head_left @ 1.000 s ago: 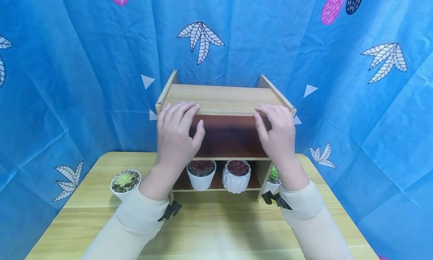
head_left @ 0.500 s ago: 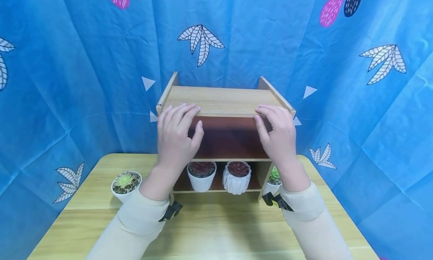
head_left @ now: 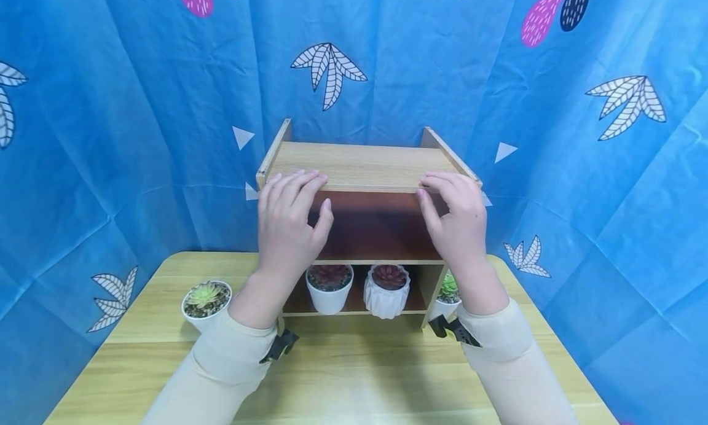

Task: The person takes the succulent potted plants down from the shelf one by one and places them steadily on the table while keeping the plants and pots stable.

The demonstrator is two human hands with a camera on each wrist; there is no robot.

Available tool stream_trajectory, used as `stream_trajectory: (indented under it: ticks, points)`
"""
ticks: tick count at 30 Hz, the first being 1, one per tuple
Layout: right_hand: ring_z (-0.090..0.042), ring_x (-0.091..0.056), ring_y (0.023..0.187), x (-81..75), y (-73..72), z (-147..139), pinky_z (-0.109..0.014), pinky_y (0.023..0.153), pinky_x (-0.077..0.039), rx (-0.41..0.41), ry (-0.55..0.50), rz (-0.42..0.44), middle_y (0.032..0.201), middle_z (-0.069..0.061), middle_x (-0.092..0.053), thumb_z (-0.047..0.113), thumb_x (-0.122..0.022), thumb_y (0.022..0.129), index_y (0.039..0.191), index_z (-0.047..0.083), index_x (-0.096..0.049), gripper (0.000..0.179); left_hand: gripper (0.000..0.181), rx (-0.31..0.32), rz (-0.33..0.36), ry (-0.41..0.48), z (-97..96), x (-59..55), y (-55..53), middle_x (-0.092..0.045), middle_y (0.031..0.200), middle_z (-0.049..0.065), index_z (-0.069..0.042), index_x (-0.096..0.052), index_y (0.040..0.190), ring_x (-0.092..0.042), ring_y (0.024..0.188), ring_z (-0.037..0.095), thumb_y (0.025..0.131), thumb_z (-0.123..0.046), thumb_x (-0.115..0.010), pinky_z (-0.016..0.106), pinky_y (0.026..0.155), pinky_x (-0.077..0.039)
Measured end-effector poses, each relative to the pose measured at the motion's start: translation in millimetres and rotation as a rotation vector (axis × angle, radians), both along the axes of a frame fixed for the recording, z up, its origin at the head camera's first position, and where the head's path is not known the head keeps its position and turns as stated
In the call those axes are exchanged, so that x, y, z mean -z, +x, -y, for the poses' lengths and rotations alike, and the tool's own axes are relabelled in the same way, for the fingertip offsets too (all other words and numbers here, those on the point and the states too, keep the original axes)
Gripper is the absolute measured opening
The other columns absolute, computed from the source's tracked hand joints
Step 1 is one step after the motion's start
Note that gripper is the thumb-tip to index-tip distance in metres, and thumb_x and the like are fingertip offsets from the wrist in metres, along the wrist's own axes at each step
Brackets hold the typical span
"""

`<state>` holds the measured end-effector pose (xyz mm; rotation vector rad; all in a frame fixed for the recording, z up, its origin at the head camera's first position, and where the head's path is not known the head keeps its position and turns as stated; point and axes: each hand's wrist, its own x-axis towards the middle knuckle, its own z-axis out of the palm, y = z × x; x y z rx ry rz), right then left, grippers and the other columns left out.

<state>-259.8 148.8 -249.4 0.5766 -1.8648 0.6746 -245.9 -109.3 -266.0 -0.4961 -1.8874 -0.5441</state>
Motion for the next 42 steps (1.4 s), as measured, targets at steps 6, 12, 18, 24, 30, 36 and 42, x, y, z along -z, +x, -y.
stream_trajectory:
  ticks: [6,12,18,24,30,36,42]
  points:
    - [-0.034,-0.061,0.106,4.5,4.8,-1,-0.049,0.095,-0.043,-0.012,-0.021,-0.038,0.109,-0.011,-0.073,0.008,-0.075,0.088,0.104,0.003,-0.076,0.017,0.035,-0.011,0.018,-0.007,1.5,1.5,1.9,-0.067,0.128,0.010,-0.008,-0.069,0.123,-0.055,0.126,0.030,0.094,-0.023,-0.058,0.048,0.117,-0.028]
    - [-0.035,-0.060,0.103,11.4,10.7,-4,-0.049,0.093,-0.042,-0.033,-0.030,-0.050,0.109,-0.012,-0.073,0.006,-0.075,0.086,0.103,0.003,-0.076,0.017,0.034,-0.011,0.026,-0.008,1.7,3.4,3.0,-0.067,0.128,0.010,-0.008,-0.069,0.123,-0.055,0.126,0.030,0.094,-0.023,-0.059,0.048,0.117,-0.027]
    - [-0.036,-0.060,0.102,18.9,16.9,-6,-0.048,0.088,-0.043,-0.055,-0.033,-0.038,0.107,-0.013,-0.072,0.005,-0.075,0.085,0.102,0.003,-0.076,0.016,0.035,-0.012,0.035,-0.009,2.2,3.3,4.2,-0.067,0.129,0.010,-0.008,-0.069,0.123,-0.055,0.127,0.030,0.095,-0.024,-0.058,0.048,0.117,-0.027]
    - [-0.037,-0.060,0.100,31.6,26.3,-10,-0.048,0.084,-0.046,-0.055,-0.004,0.002,0.106,-0.015,-0.071,0.006,-0.075,0.085,0.101,0.002,-0.076,0.017,0.035,-0.015,0.034,-0.014,2.4,4.4,5.2,-0.067,0.129,0.010,-0.008,-0.069,0.123,-0.055,0.127,0.030,0.093,-0.023,-0.062,0.048,0.116,-0.029]
    - [-0.032,-0.062,0.096,43.0,29.1,-17,-0.043,0.078,-0.047,-0.054,-0.005,0.064,0.104,-0.012,-0.071,0.006,-0.074,0.085,0.101,0.004,-0.076,0.016,0.036,-0.013,0.029,-0.022,1.8,2.2,4.7,-0.066,0.129,0.010,-0.008,-0.069,0.124,-0.055,0.127,0.030,0.094,-0.024,-0.060,0.048,0.117,-0.028]
    - [-0.030,-0.063,0.095,54.6,33.9,-24,-0.035,0.075,-0.046,-0.074,0.001,0.117,0.102,-0.012,-0.071,0.006,-0.075,0.086,0.100,0.003,-0.076,0.015,0.035,-0.009,0.018,-0.025,0.8,0.1,2.9,-0.067,0.128,0.010,-0.008,-0.069,0.124,-0.055,0.126,0.030,0.094,-0.023,-0.059,0.047,0.117,-0.028]
    - [-0.024,-0.061,0.085,66.8,36.4,-26,-0.031,0.070,-0.046,-0.076,0.015,0.187,0.099,-0.008,-0.071,0.006,-0.076,0.086,0.099,0.005,-0.075,0.013,0.035,-0.006,0.003,-0.019,0.5,-0.2,2.5,-0.067,0.128,0.009,-0.007,-0.069,0.124,-0.055,0.126,0.030,0.092,-0.020,-0.062,0.047,0.116,-0.029]
